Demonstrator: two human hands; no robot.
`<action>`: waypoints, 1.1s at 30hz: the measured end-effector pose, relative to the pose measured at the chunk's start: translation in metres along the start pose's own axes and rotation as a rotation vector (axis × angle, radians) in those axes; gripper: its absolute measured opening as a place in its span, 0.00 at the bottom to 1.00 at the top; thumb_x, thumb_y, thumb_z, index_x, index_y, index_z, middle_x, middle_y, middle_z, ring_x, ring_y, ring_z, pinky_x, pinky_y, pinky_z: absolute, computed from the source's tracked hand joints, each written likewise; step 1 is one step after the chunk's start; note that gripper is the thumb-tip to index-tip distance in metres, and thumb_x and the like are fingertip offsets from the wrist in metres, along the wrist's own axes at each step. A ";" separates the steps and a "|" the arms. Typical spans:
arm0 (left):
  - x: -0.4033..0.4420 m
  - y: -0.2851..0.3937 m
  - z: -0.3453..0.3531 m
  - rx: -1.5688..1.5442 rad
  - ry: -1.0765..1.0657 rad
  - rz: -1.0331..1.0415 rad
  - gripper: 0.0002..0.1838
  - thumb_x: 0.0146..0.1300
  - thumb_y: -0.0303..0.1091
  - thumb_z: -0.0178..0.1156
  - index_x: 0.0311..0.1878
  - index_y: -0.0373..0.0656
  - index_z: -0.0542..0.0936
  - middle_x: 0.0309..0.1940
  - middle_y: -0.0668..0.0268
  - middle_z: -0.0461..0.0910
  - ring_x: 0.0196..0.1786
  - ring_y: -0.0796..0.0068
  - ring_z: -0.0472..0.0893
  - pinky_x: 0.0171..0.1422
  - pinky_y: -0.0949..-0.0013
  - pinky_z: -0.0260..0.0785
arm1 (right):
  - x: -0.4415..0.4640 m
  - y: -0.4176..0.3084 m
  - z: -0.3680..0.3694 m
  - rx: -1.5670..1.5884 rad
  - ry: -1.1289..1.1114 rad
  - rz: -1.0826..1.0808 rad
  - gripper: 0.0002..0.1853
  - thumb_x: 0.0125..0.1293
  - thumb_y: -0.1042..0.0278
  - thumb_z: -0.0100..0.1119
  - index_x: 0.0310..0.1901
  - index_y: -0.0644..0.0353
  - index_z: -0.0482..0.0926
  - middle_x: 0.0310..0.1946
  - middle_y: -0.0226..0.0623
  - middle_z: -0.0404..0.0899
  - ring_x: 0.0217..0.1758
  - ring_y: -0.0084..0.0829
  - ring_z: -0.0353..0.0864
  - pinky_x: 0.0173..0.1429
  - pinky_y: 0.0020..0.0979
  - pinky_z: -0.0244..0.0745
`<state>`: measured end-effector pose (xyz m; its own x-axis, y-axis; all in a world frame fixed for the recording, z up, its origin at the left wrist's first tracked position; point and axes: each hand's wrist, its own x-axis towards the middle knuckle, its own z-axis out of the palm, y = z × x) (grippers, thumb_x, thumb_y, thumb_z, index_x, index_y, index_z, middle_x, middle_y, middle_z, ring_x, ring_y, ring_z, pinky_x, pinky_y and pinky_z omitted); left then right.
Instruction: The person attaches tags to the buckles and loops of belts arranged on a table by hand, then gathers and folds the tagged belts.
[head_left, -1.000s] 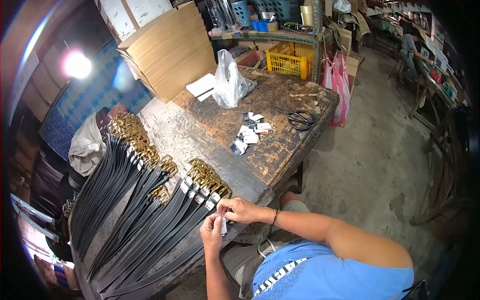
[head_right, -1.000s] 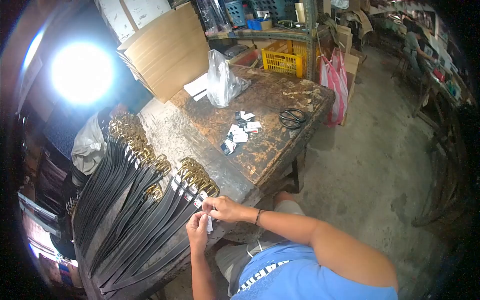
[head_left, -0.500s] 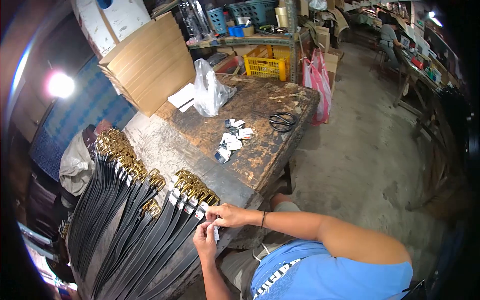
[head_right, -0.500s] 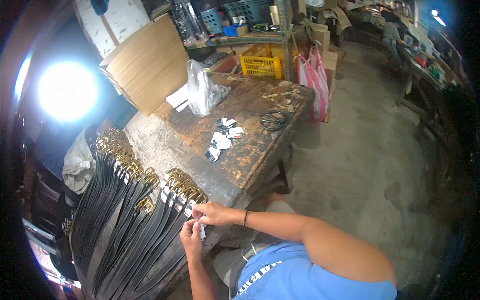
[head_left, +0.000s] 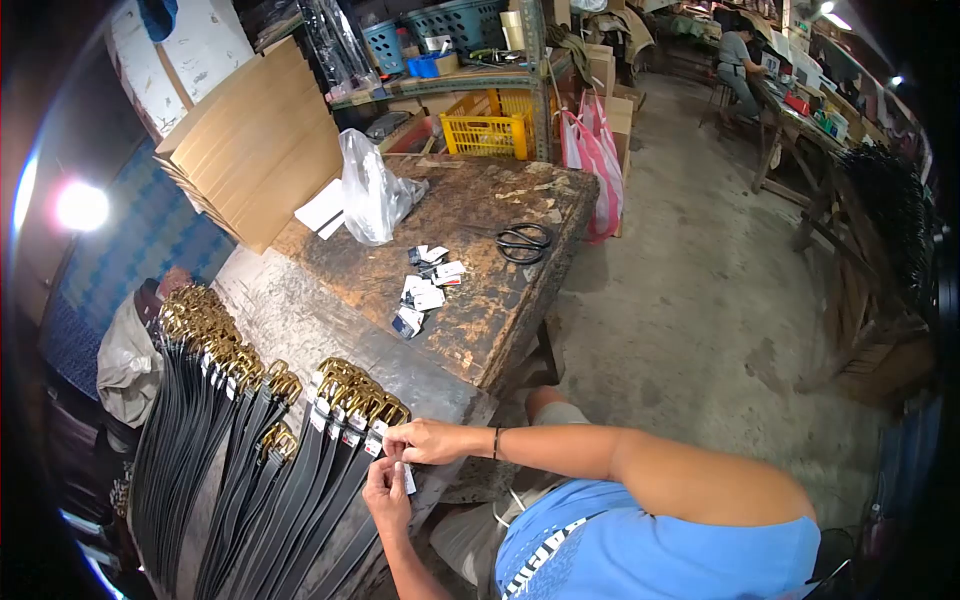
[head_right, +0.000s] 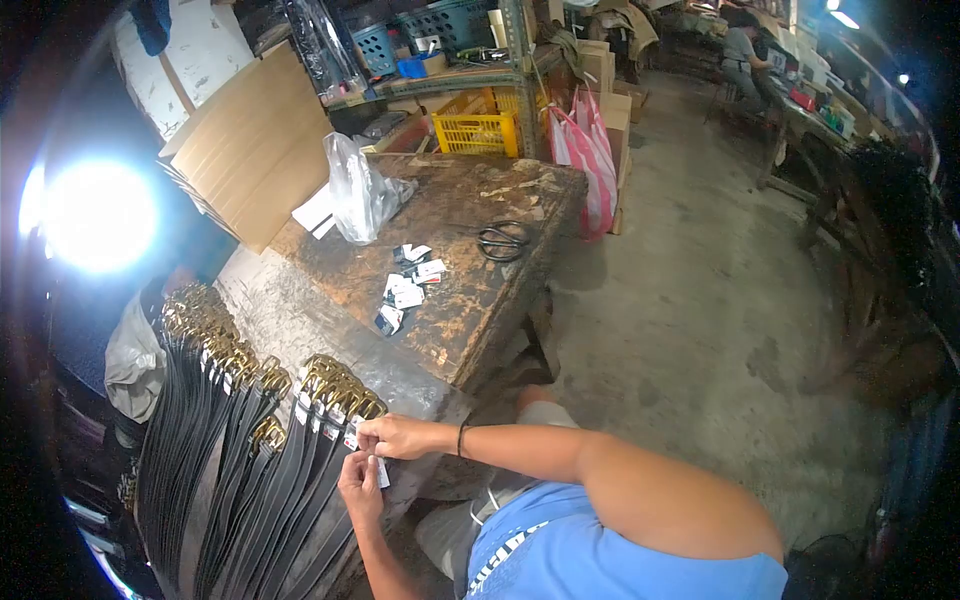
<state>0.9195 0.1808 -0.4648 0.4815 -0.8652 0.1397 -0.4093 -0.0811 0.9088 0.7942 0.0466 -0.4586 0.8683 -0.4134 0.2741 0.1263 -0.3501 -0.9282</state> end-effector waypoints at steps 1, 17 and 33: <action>0.000 0.001 0.000 -0.001 -0.008 -0.003 0.02 0.66 0.25 0.60 0.40 0.37 0.78 0.24 0.77 0.70 0.27 0.88 0.66 0.30 0.79 0.60 | 0.000 0.001 0.000 0.001 0.006 0.006 0.08 0.59 0.78 0.55 0.42 0.66 0.75 0.32 0.42 0.81 0.38 0.35 0.81 0.45 0.36 0.74; -0.005 -0.005 0.009 0.096 0.211 0.033 0.10 0.62 0.26 0.64 0.43 0.38 0.74 0.29 0.72 0.72 0.27 0.84 0.68 0.32 0.76 0.62 | -0.006 0.019 -0.010 -0.229 0.193 -0.213 0.08 0.60 0.68 0.62 0.37 0.62 0.79 0.37 0.38 0.78 0.42 0.34 0.79 0.47 0.35 0.75; -0.027 -0.009 -0.009 0.587 0.189 0.375 0.15 0.47 0.31 0.70 0.39 0.43 0.78 0.46 0.62 0.82 0.48 0.58 0.76 0.52 0.59 0.65 | -0.167 -0.118 -0.312 0.820 0.409 -0.921 0.54 0.50 0.22 0.56 0.67 0.63 0.67 0.69 0.48 0.64 0.72 0.52 0.62 0.76 0.56 0.52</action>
<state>0.9173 0.2090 -0.4731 0.3306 -0.7910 0.5148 -0.8967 -0.0931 0.4328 0.4849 -0.1058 -0.3163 0.1155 -0.5732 0.8113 0.9757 -0.0875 -0.2007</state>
